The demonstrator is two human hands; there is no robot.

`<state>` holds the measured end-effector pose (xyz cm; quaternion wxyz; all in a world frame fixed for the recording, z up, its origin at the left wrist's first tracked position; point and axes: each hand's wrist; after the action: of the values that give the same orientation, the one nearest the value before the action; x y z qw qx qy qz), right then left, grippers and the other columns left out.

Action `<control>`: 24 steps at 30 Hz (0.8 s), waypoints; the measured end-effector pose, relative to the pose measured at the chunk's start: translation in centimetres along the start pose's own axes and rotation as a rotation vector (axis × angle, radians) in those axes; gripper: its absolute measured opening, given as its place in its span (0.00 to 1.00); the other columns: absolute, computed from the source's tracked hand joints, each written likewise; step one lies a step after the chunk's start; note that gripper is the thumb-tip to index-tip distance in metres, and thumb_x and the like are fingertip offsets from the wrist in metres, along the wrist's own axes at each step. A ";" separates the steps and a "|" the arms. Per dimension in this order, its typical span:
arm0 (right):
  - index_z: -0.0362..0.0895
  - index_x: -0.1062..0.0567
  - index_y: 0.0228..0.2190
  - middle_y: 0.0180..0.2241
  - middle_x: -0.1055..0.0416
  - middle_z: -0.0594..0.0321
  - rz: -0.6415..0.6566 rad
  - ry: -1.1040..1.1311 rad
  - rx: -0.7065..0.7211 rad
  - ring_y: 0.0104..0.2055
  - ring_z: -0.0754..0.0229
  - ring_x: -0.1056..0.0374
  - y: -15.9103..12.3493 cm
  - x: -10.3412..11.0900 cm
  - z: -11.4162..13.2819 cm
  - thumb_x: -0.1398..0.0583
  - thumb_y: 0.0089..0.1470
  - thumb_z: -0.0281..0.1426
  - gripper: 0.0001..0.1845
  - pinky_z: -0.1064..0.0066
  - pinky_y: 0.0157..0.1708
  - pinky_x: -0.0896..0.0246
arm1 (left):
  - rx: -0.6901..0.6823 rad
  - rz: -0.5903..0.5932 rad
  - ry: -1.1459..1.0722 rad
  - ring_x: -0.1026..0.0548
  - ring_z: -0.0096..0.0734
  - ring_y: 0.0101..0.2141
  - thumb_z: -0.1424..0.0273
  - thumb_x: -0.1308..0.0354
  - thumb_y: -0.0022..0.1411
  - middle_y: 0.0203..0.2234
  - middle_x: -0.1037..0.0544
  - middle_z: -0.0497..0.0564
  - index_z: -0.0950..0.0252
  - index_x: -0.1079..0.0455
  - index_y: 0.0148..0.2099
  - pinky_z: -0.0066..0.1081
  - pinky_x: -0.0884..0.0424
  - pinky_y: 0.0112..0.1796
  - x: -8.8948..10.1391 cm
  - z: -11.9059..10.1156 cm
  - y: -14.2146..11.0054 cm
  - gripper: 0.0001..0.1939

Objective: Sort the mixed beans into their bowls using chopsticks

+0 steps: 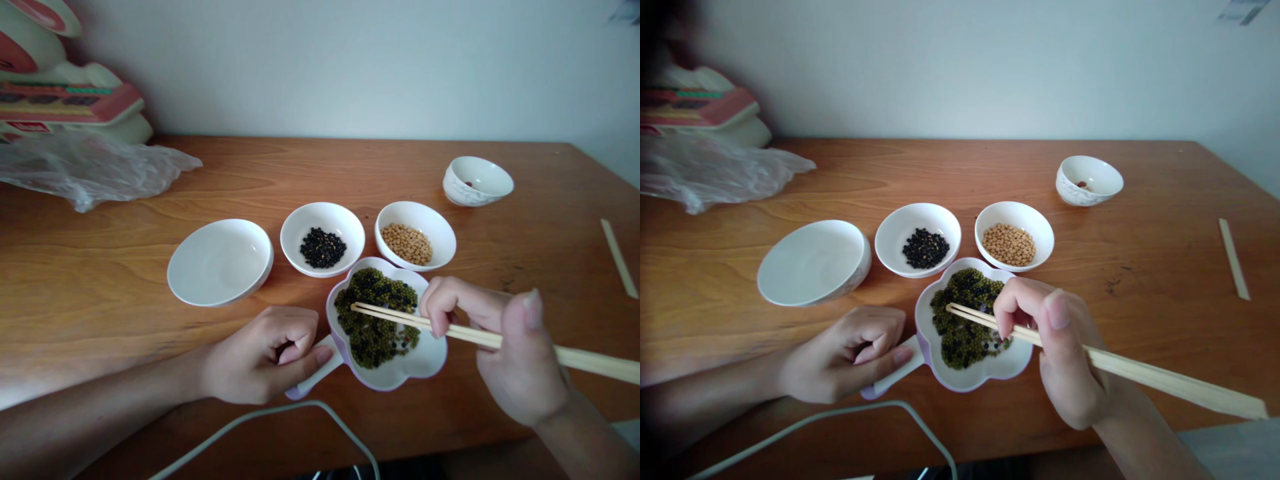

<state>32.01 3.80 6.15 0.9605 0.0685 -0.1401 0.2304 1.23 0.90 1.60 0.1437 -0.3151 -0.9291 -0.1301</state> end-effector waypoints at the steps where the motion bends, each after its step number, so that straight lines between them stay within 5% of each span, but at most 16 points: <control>1: 0.48 0.30 0.28 0.28 0.35 0.61 0.010 -0.013 0.005 0.32 0.53 0.39 0.0 0.1 0.0 0.64 0.67 0.63 0.40 0.60 0.33 0.48 | 0.001 0.001 0.001 0.43 0.21 0.24 0.81 0.42 0.70 0.23 0.41 0.41 0.62 0.51 0.29 0.27 0.44 0.28 0.0 0.0 0.0 0.23; 10: 0.47 0.30 0.29 0.27 0.33 0.61 0.059 -0.105 0.148 0.29 0.56 0.37 0.0 -0.5 0.5 0.59 0.70 0.60 0.36 0.61 0.31 0.48 | -0.008 0.005 -0.004 0.43 0.22 0.24 0.81 0.42 0.70 0.23 0.41 0.41 0.62 0.51 0.29 0.27 0.43 0.28 0.0 -0.1 0.0 0.23; 24: 0.47 0.31 0.30 0.28 0.34 0.63 0.081 -0.076 0.149 0.30 0.59 0.38 0.3 -1.5 0.4 0.60 0.72 0.55 0.34 0.63 0.32 0.48 | 0.017 0.008 -0.024 0.42 0.21 0.24 0.81 0.42 0.71 0.23 0.40 0.41 0.62 0.51 0.29 0.27 0.42 0.28 -0.1 0.1 -0.1 0.23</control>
<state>30.44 3.37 6.12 0.9366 0.1428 -0.1615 0.2763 1.17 0.79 1.48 0.1360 -0.3191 -0.9305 -0.1179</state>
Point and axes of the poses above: each hand's wrist, its own y-axis towards the middle knuckle, its own x-axis out of the back of the hand, z = x × y
